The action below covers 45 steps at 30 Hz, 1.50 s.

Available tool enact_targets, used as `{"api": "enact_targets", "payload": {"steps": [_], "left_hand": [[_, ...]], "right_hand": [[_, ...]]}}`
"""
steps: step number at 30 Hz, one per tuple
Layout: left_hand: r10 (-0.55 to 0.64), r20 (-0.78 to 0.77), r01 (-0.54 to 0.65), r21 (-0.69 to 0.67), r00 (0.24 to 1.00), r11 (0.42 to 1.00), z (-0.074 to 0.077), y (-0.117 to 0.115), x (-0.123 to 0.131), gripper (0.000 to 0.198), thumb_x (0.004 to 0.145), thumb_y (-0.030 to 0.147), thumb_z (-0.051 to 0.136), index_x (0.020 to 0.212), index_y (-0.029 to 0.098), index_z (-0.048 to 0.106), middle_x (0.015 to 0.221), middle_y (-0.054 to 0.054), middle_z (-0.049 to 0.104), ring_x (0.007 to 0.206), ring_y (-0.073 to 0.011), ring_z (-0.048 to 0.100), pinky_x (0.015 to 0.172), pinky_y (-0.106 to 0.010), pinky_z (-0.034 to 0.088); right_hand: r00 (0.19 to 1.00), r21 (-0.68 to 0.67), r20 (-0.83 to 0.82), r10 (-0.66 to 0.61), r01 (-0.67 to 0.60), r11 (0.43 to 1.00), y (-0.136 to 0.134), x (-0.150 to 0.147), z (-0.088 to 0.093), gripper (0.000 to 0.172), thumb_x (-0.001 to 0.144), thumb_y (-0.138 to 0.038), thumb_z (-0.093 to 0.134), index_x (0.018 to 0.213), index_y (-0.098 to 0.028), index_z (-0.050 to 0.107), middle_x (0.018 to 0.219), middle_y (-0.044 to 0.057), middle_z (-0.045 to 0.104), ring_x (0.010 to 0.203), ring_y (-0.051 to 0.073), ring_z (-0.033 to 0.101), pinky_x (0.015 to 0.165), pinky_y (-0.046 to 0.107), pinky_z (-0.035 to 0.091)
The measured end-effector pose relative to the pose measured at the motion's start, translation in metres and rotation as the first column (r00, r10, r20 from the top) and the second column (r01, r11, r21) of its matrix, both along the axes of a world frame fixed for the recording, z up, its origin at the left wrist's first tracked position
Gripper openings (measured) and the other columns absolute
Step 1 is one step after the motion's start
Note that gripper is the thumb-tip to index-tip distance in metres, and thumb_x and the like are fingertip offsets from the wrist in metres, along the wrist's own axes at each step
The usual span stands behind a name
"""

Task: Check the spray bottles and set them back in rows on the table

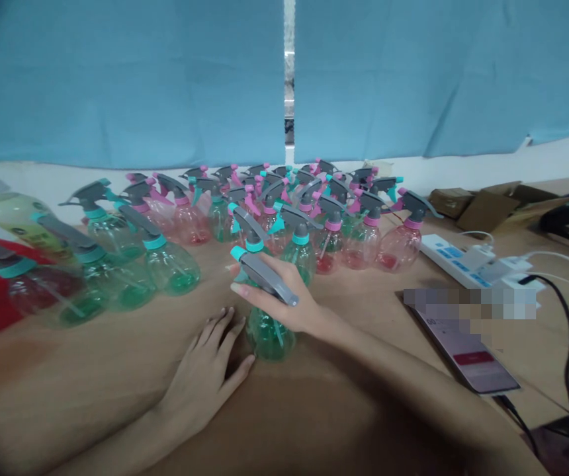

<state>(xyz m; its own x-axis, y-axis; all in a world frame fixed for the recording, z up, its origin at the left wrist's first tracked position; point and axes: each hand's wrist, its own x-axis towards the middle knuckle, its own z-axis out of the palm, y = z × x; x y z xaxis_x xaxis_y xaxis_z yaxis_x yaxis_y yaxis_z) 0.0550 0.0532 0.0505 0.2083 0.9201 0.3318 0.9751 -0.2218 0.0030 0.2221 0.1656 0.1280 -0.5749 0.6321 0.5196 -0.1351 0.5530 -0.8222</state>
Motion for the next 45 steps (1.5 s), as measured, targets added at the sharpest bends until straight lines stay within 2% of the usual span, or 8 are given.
{"api": "enact_targets", "payload": {"steps": [8, 11, 18, 29, 34, 39, 42, 45], "left_hand": [[0.010, -0.014, -0.011, -0.028, 1.000, 1.000, 0.0035, 0.0001, 0.0013, 0.051, 0.089, 0.043, 0.047, 0.126, 0.008, 0.050, 0.137, -0.020, 0.048, 0.127, -0.0347, 0.043, 0.100, -0.053, 0.040], [0.012, -0.038, -0.014, -0.056, 0.999, 0.998, 0.0059, -0.0002, 0.0024, 0.053, 0.089, 0.043, 0.047, 0.126, 0.006, 0.051, 0.138, -0.021, 0.047, 0.127, -0.0354, 0.043, 0.100, -0.053, 0.040], [0.015, -0.031, -0.016, -0.054, 0.999, 0.998, 0.0040, -0.0004, 0.0032, 0.054, 0.089, 0.043, 0.047, 0.128, 0.005, 0.051, 0.139, -0.022, 0.046, 0.128, -0.0357, 0.042, 0.101, -0.054, 0.039], [0.004, 0.005, -0.004, -0.038, 1.000, 0.999, 0.0034, -0.0010, 0.0024, 0.053, 0.089, 0.043, 0.047, 0.127, 0.007, 0.050, 0.138, -0.022, 0.046, 0.128, -0.0357, 0.041, 0.101, -0.054, 0.038], [0.010, -0.010, -0.010, -0.051, 1.000, 0.999, 0.0049, -0.0003, 0.0040, 0.051, 0.089, 0.042, 0.048, 0.125, 0.007, 0.052, 0.137, -0.023, 0.047, 0.127, -0.0364, 0.043, 0.100, -0.054, 0.039], [0.012, -0.017, -0.013, -0.055, 1.000, 0.998, 0.0054, -0.0003, 0.0046, 0.052, 0.089, 0.042, 0.048, 0.126, 0.006, 0.052, 0.136, -0.023, 0.048, 0.127, -0.0368, 0.043, 0.100, -0.054, 0.039], [0.011, -0.006, -0.012, -0.044, 1.000, 0.999, 0.0049, -0.0005, 0.0041, 0.051, 0.089, 0.043, 0.048, 0.126, 0.008, 0.051, 0.136, -0.022, 0.048, 0.127, -0.0360, 0.043, 0.101, -0.054, 0.039], [0.003, 0.002, -0.003, -0.038, 1.000, 0.999, 0.0048, -0.0003, 0.0039, 0.051, 0.089, 0.043, 0.048, 0.126, 0.008, 0.051, 0.136, -0.022, 0.048, 0.127, -0.0359, 0.043, 0.101, -0.055, 0.038]], "right_hand": [[1.000, -0.006, -0.020, 0.015, -0.015, 1.000, -0.0009, 0.0002, 0.0018, 0.027, 0.082, -0.036, 0.060, 0.106, -0.022, 0.061, 0.094, 0.003, 0.064, 0.085, 0.018, 0.058, 0.076, 0.034, 0.048], [1.000, -0.012, -0.025, 0.012, -0.012, 1.000, -0.0023, 0.0005, 0.0035, 0.025, 0.082, -0.032, 0.060, 0.105, -0.022, 0.062, 0.094, 0.004, 0.065, 0.087, 0.019, 0.059, 0.077, 0.034, 0.048], [0.997, -0.011, -0.053, 0.064, -0.065, 0.998, -0.0017, 0.0006, 0.0033, 0.030, 0.079, -0.020, 0.057, 0.109, -0.023, 0.061, 0.105, 0.004, 0.064, 0.088, 0.017, 0.060, 0.082, 0.035, 0.048], [0.988, -0.073, -0.031, 0.153, -0.155, 0.985, 0.0000, 0.0002, 0.0012, 0.033, 0.078, -0.019, 0.056, 0.110, -0.029, 0.057, 0.112, 0.004, 0.063, 0.098, 0.020, 0.060, 0.087, 0.039, 0.048], [0.999, -0.022, 0.017, 0.048, -0.047, 0.999, -0.0024, -0.0004, 0.0040, 0.020, 0.082, -0.029, 0.059, 0.102, -0.024, 0.059, 0.099, 0.003, 0.064, 0.091, 0.019, 0.059, 0.083, 0.037, 0.047], [0.997, -0.001, 0.034, -0.073, 0.073, 0.997, -0.0049, -0.0016, 0.0000, 0.017, 0.086, -0.038, 0.056, 0.091, -0.022, 0.059, 0.077, 0.000, 0.059, 0.070, 0.015, 0.057, 0.066, 0.030, 0.047], [0.995, 0.024, 0.036, -0.098, 0.097, 0.995, -0.0047, -0.0007, -0.0012, 0.019, 0.087, -0.040, 0.055, 0.087, -0.022, 0.060, 0.071, -0.001, 0.057, 0.066, 0.014, 0.055, 0.062, 0.029, 0.046], [0.996, 0.046, 0.042, -0.075, 0.073, 0.996, -0.0043, 0.0002, 0.0018, 0.019, 0.087, -0.040, 0.055, 0.088, -0.023, 0.060, 0.072, -0.001, 0.058, 0.069, 0.014, 0.056, 0.064, 0.029, 0.046]]}}
